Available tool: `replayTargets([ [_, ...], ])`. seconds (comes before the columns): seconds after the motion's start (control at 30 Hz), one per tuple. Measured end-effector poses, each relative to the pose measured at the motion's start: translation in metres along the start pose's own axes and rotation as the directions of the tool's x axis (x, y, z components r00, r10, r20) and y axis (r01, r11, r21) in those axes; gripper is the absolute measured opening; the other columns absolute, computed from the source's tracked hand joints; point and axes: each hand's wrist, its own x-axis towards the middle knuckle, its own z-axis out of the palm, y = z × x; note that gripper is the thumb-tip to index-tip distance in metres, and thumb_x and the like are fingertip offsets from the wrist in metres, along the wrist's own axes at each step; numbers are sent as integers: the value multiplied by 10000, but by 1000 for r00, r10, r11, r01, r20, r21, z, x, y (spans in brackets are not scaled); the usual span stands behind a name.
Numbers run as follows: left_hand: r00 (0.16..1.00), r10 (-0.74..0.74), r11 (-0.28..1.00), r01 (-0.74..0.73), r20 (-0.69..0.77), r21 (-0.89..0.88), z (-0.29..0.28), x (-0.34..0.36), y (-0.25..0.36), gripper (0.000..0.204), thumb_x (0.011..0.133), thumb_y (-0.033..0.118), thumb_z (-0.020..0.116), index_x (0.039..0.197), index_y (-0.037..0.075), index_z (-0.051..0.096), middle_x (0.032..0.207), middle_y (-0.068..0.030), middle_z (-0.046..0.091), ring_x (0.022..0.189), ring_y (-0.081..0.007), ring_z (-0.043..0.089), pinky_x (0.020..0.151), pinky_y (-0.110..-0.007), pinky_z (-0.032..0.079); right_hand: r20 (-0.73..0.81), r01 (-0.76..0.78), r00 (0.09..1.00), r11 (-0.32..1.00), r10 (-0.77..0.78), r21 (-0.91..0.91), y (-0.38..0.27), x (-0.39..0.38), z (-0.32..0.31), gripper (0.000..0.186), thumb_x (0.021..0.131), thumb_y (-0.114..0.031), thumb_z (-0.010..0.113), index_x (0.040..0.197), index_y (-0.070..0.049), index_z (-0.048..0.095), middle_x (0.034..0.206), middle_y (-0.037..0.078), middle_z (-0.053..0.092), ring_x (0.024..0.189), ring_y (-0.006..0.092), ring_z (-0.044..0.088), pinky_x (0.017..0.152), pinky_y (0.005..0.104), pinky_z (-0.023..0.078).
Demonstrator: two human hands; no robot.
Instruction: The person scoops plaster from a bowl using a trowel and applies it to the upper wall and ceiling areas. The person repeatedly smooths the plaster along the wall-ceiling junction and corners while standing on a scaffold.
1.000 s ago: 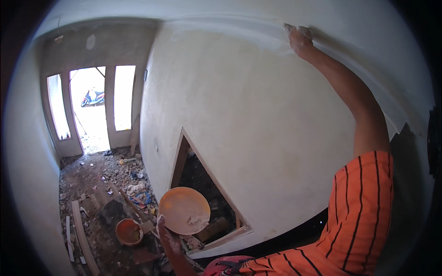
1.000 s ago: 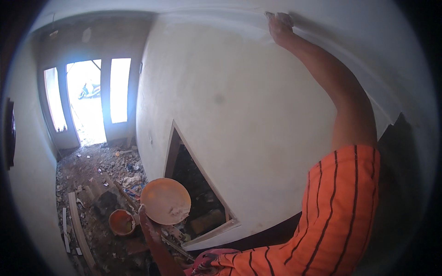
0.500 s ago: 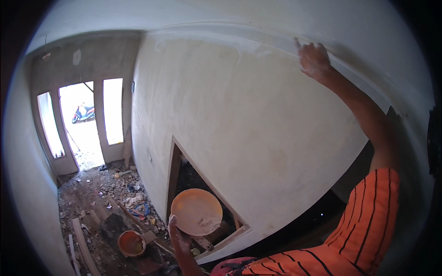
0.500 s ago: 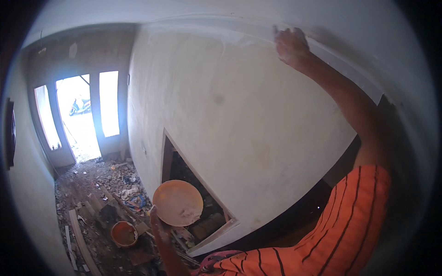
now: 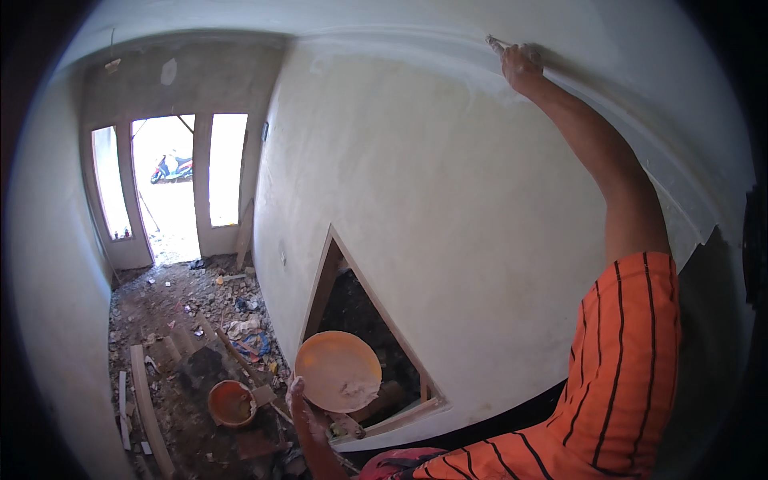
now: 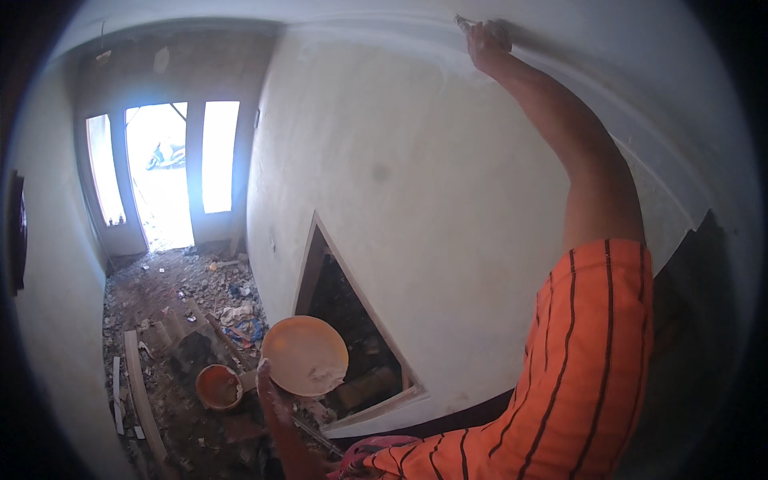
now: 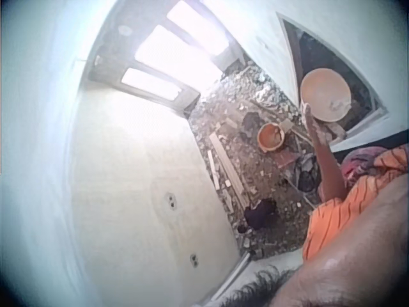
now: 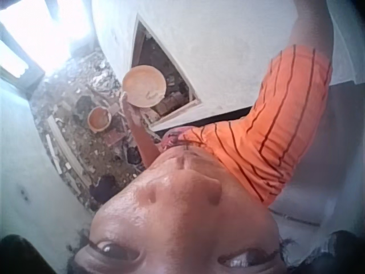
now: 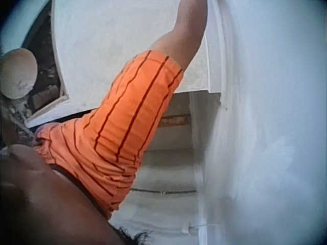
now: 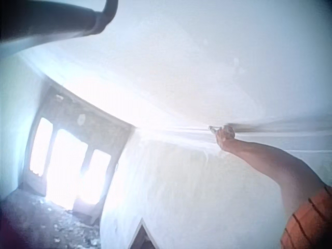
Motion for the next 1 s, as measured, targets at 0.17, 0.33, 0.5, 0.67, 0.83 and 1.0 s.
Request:
replayTargets([
  [0.17, 999, 46, 999, -46, 21, -20, -3, 9, -5, 620, 840, 334, 613, 1330, -11, 455, 1197, -148, 558, 1106, -270, 572, 958, -406, 456, 65, 43, 997, 996, -38, -76, 4, -2, 3, 778, 869, -122, 612, 1537, -168, 216, 982, 67, 704, 872, 227, 697, 624, 391, 586],
  [0.33, 999, 10, 1000, -8, 36, -29, -10, 13, -6, 616, 840, 333, 616, 1328, -8, 457, 1197, -145, 560, 1110, -272, 572, 961, -412, 460, 36, 24, 999, 999, -23, -40, 16, -29, -17, 497, 900, -157, 568, 1377, -62, 466, 984, 44, 690, 904, 198, 660, 748, 343, 514],
  [0.5, 995, -50, 999, 51, 81, -12, 4, 12, -4, 572, 917, 382, 565, 1328, -2, 457, 1233, -157, 555, 1143, -280, 564, 961, -452, 473, 101, 142, 987, 969, -124, -201, 42, -82, -43, 603, 917, -159, 519, 1474, -31, 328, 893, 36, 692, 839, 204, 658, 728, 348, 505],
  [0.67, 991, -53, 999, 53, 124, 3, 5, 11, -1, 553, 921, 367, 560, 1321, -2, 462, 1231, -159, 556, 1133, -279, 569, 945, -442, 484, 77, 63, 995, 995, -69, 79, 20, -67, -82, 725, 914, -163, 522, 1539, -74, 165, 863, 52, 696, 808, 210, 667, 667, 369, 535],
  [0.83, 995, -44, 999, 46, 90, -16, 17, 3, 5, 596, 835, 334, 628, 1296, -11, 477, 1158, -149, 575, 1095, -272, 577, 942, -421, 477, 112, -19, 994, 1000, 18, 12, -5, -15, -58, 741, 906, -149, 531, 1546, -104, 161, 846, 58, 701, 775, 208, 672, 576, 377, 549],
  [1.0, 993, -80, 997, 80, 83, -5, 8, 4, 4, 574, 856, 337, 607, 1294, -10, 477, 1163, -147, 573, 1080, -262, 586, 938, -407, 480, 139, -37, 990, 999, 38, -11, 20, -38, -70, 770, 851, -116, 570, 1530, -90, 207, 758, 57, 689, 630, 222, 669, 494, 355, 533],
])
